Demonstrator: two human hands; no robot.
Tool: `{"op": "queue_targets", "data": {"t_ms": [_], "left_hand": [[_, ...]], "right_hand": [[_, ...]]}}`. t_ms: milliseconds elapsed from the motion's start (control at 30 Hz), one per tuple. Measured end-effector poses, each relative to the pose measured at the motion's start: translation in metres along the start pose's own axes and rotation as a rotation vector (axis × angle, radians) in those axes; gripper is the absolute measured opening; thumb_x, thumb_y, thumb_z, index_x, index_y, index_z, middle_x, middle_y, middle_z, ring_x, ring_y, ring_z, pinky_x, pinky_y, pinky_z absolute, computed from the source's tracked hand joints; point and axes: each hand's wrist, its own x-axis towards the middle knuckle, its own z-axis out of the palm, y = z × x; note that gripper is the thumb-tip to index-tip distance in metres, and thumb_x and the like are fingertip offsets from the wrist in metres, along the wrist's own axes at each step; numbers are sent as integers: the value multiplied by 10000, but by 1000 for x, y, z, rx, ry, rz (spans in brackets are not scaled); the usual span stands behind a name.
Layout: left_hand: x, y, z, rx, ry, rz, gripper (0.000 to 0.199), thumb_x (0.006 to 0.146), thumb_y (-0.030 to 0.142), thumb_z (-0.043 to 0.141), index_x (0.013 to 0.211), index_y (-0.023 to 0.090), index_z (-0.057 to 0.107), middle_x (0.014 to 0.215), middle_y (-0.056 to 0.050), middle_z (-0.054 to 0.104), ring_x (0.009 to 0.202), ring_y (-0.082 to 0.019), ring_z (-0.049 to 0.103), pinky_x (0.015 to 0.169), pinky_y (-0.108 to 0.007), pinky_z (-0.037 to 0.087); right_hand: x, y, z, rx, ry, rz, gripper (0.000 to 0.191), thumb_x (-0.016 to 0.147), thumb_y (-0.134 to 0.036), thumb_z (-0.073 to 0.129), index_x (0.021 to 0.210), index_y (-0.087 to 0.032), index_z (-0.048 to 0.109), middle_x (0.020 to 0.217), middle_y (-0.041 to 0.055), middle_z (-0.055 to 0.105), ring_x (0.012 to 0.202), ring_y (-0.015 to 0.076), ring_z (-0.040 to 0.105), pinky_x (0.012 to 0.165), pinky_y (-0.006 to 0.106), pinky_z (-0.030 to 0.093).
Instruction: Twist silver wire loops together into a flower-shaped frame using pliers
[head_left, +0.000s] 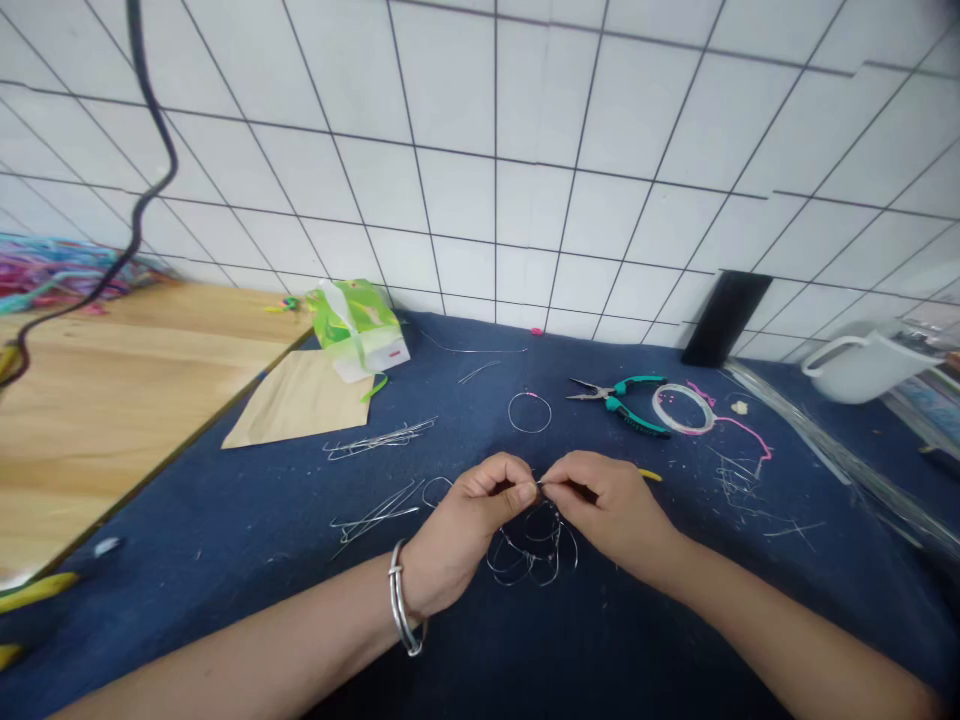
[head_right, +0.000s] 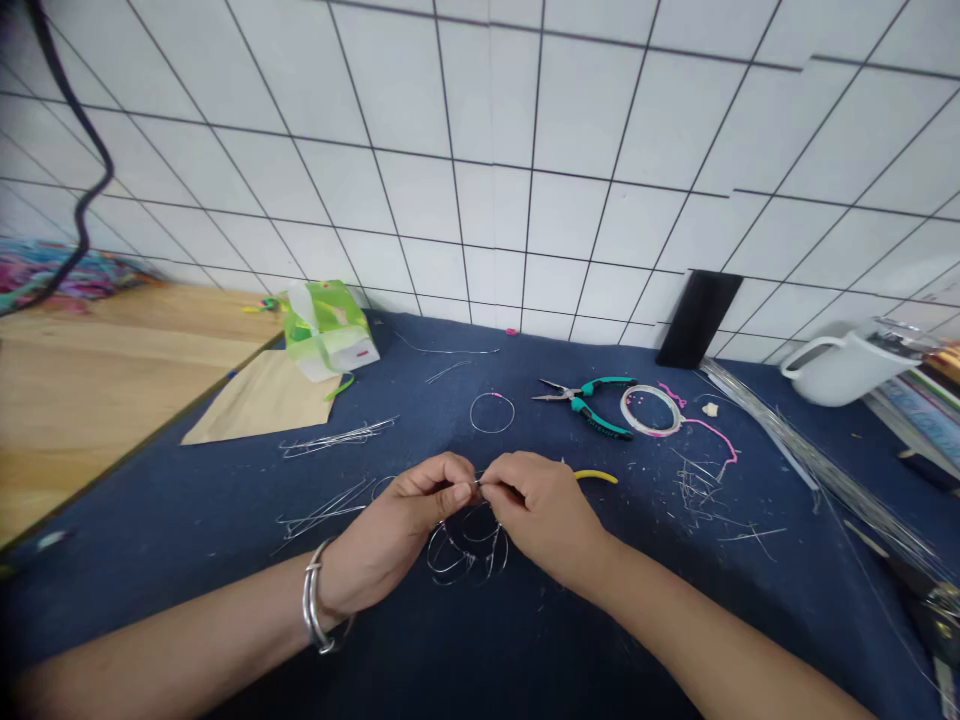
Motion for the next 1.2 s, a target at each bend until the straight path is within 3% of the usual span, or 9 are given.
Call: {"op": "queue_targets", "data": {"t_ms": [233, 333, 567, 733, 933, 1200], "left_hand": [[-2, -2, 1, -149, 15, 3, 131, 815, 199, 552, 693, 153, 542, 733, 1, 515, 731, -123, 453, 708, -254, 330], [2, -1, -2, -135, -12, -21, 126, 819, 211, 554, 708, 152, 547, 721, 1, 521, 714, -118, 455, 684, -248, 336], [8, 4, -9, 118, -83, -20, 105, 831, 267, 550, 821, 168, 584, 724, 0, 541, 712, -126, 473, 667, -254, 354], [6, 2, -8, 236, -11, 14, 114, 819, 275, 564, 775, 173, 590, 713, 15, 512, 665, -110, 420, 624, -240, 330], [4, -1, -4, 88, 72, 13, 117, 813, 232, 562, 716, 168, 554, 673, 32, 466, 653, -102, 380, 628, -227, 312], [1, 3, 0, -33, 97, -26, 151, 798, 209, 572, 663, 161, 525, 629, 35, 452, 592, -92, 349, 554, -210, 281]], "right_hand": [[0, 0, 1, -15, -7, -42, 133, 781, -110, 517, 755, -202, 608, 700, -32, 585, 669, 91, 515, 627, 222, 374], [1, 1, 0, 16, -7, 2, 116, 781, -126, 530, 752, -205, 611, 698, -38, 591, 662, 87, 519, 622, 217, 374], [2, 5, -2, 114, -49, 134, 87, 786, -185, 542, 734, -212, 607, 665, -52, 586, 613, 78, 506, 568, 205, 363], [0, 5, -1, 92, -76, 133, 70, 772, -185, 559, 729, -212, 607, 664, -54, 581, 622, 79, 509, 582, 210, 360], [2, 2, 0, 91, -86, 105, 83, 760, -145, 550, 732, -199, 606, 668, -45, 570, 633, 79, 506, 588, 207, 363], [4, 0, -3, 94, -103, 73, 109, 759, -120, 534, 741, -194, 612, 668, -42, 560, 638, 78, 496, 596, 203, 366]]}}
